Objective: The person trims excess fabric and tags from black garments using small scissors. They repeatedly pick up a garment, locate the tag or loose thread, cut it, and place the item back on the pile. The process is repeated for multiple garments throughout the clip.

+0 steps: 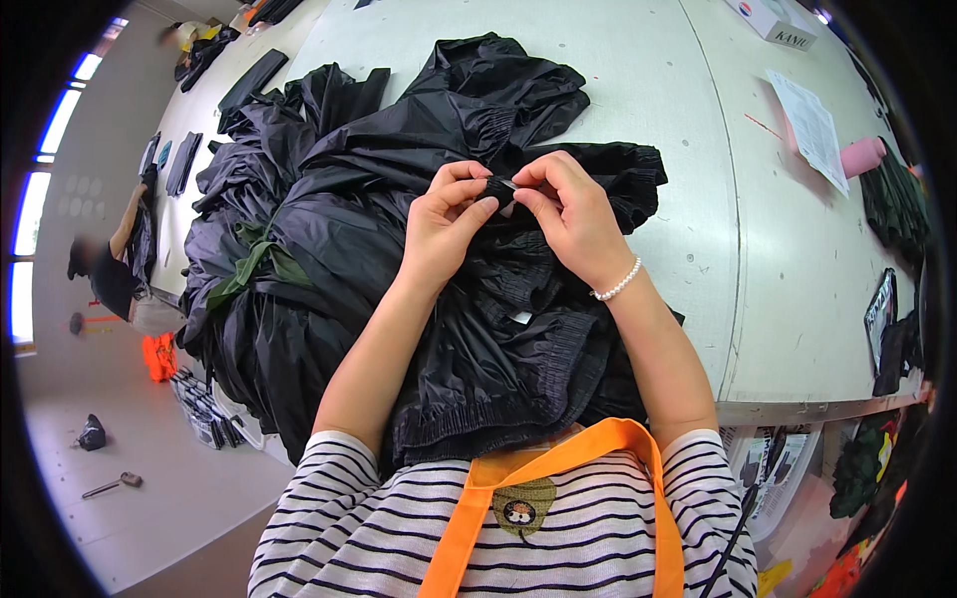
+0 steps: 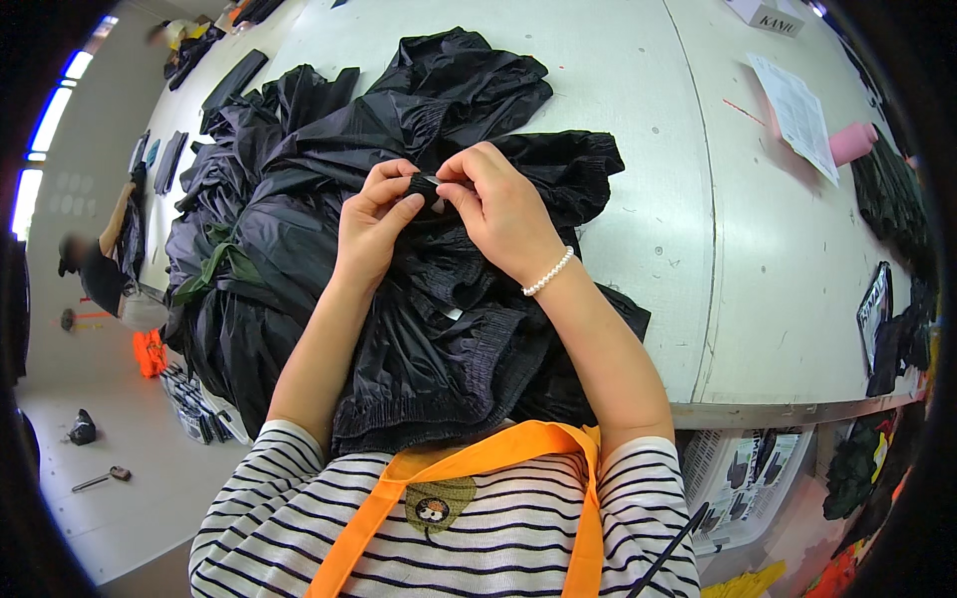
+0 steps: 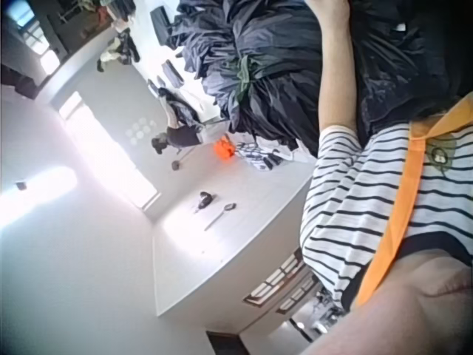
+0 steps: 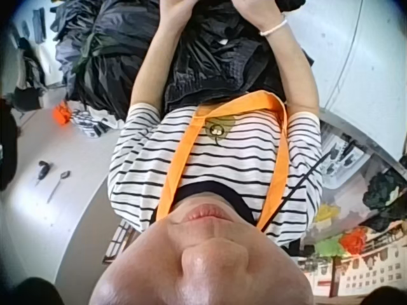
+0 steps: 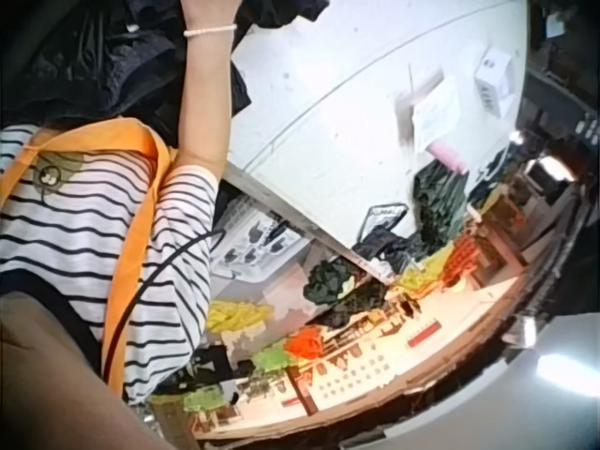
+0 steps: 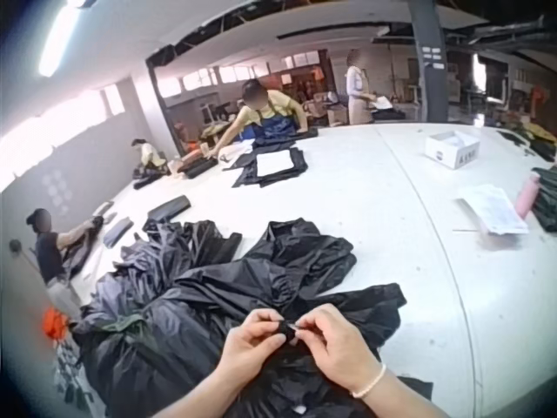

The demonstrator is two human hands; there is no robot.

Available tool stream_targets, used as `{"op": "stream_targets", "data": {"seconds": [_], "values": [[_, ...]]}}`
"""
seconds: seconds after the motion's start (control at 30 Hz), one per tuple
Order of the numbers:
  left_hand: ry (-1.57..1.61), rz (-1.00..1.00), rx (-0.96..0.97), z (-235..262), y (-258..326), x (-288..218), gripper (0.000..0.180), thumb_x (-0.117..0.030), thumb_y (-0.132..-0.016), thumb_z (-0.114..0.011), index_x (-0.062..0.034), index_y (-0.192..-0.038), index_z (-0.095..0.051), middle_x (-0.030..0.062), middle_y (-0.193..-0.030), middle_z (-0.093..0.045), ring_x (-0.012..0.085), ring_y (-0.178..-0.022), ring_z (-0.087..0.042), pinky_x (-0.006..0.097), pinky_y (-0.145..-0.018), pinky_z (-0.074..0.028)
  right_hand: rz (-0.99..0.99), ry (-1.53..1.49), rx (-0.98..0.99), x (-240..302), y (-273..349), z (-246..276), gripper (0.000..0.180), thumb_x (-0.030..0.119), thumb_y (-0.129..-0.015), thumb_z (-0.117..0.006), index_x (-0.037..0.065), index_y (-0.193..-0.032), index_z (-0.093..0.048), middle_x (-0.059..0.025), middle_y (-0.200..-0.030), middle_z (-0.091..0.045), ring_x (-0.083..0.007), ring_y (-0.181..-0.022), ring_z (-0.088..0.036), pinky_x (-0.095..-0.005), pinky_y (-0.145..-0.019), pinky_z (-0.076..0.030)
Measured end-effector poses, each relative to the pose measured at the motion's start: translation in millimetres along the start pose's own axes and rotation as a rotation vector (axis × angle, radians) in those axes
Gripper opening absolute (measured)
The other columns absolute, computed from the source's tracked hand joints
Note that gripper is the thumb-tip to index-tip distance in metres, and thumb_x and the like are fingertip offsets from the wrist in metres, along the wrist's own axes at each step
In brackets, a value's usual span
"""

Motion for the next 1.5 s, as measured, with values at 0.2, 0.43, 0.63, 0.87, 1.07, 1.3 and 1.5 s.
{"op": "stream_targets", "data": {"seconds": [0.2,0.43,0.63,0.87,1.07,1.3,1.5], "values": [[-0.234,-0.160,0.065,-9.1,-1.3,-11.7,0.020,0.004,-0.082,-0.057,0.0069,-0.102,-0.060,0.0090,-0.123,-0.048,0.0128,-0.093,-0.053,0.024,-0.080,-0.044,-0.217,-0.131,-0.149,-4.5,4.3,0.7,0.029,0.017,-0.078,-0.073,-0.003,-0.093,-0.059,-0.0090,-0.086,-0.061,-0.0132,-0.072,-0.059,-0.0262,-0.066,-0.049],[-0.576,-0.316,0.273,-28.3,-3.6,-37.5,0.039,-0.002,-0.077,-0.050,0.0069,-0.115,-0.056,0.0166,-0.146,-0.029,0.0217,-0.107,-0.051,0.030,-0.094,-0.039,-0.240,-0.152,-0.193,-19.3,-1.4,-2.2,0.018,0.014,-0.081,-0.061,-0.004,-0.085,-0.064,-0.0039,-0.067,-0.062,-0.0097,-0.059,-0.057,-0.0225,-0.058,-0.047],[-0.971,-0.456,-0.039,-20.2,-28.4,-47.6,0.037,-0.016,-0.068,-0.075,-0.0031,-0.100,-0.064,0.0116,-0.107,-0.058,0.0287,-0.098,-0.055,0.036,-0.088,-0.042,-0.559,-0.843,0.009,-30.1,2.0,6.6,0.006,0.012,-0.087,-0.059,0.008,-0.089,-0.064,0.0087,-0.065,-0.050,-0.0001,-0.048,-0.036,-0.0167,-0.044,-0.026],[-0.764,-0.279,-0.003,-2.4,-29.5,-21.2,0.024,-0.011,-0.071,-0.072,-0.0006,-0.092,-0.066,0.0091,-0.085,-0.061,0.0252,-0.086,-0.057,0.031,-0.078,-0.043,-0.237,-0.425,-0.169,-21.7,-7.1,21.4,0.023,0.004,-0.079,-0.070,0.003,-0.101,-0.064,0.0030,-0.083,-0.060,0.0004,-0.064,-0.042,-0.0156,-0.055,-0.035],[-0.869,-0.385,0.026,-8.6,-29.0,-23.5,0.019,-0.011,-0.069,-0.072,-0.0027,-0.086,-0.068,0.0067,-0.075,-0.059,0.0231,-0.076,-0.055,0.033,-0.070,-0.041,-0.083,0.036,-0.069,-5.3,-17.3,23.0,0.010,0.003,-0.077,-0.069,0.000,-0.085,-0.065,-0.0033,-0.077,-0.062,-0.0076,-0.062,-0.052,-0.0204,-0.058,-0.041],[-0.835,-0.279,0.035,-8.6,-27.9,-15.2,0.016,-0.014,-0.068,-0.073,-0.0037,-0.079,-0.069,0.0048,-0.067,-0.057,0.0221,-0.069,-0.054,0.032,-0.068,-0.039,-0.202,0.103,-0.108,-20.0,-22.5,19.8,0.009,0.008,-0.084,-0.064,0.000,-0.087,-0.062,-0.0062,-0.074,-0.064,-0.0114,-0.065,-0.058,-0.0248,-0.060,-0.046],[-0.864,-0.266,0.033,-10.5,-26.3,-11.8,0.015,-0.013,-0.070,-0.071,-0.0054,-0.082,-0.069,0.0042,-0.068,-0.058,0.0217,-0.071,-0.054,0.032,-0.073,-0.037,-0.124,0.018,0.054,-1.0,-18.0,19.2,0.014,0.011,-0.080,-0.069,0.001,-0.089,-0.063,-0.0055,-0.077,-0.062,-0.0136,-0.067,-0.058,-0.0253,-0.061,-0.046]]}}
Point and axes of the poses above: each hand's wrist, its own y-axis away from the middle knuckle, its own z-axis out of the back of the hand, x = y × z, the point moved 2 cm from there along -y, towards the middle knuckle
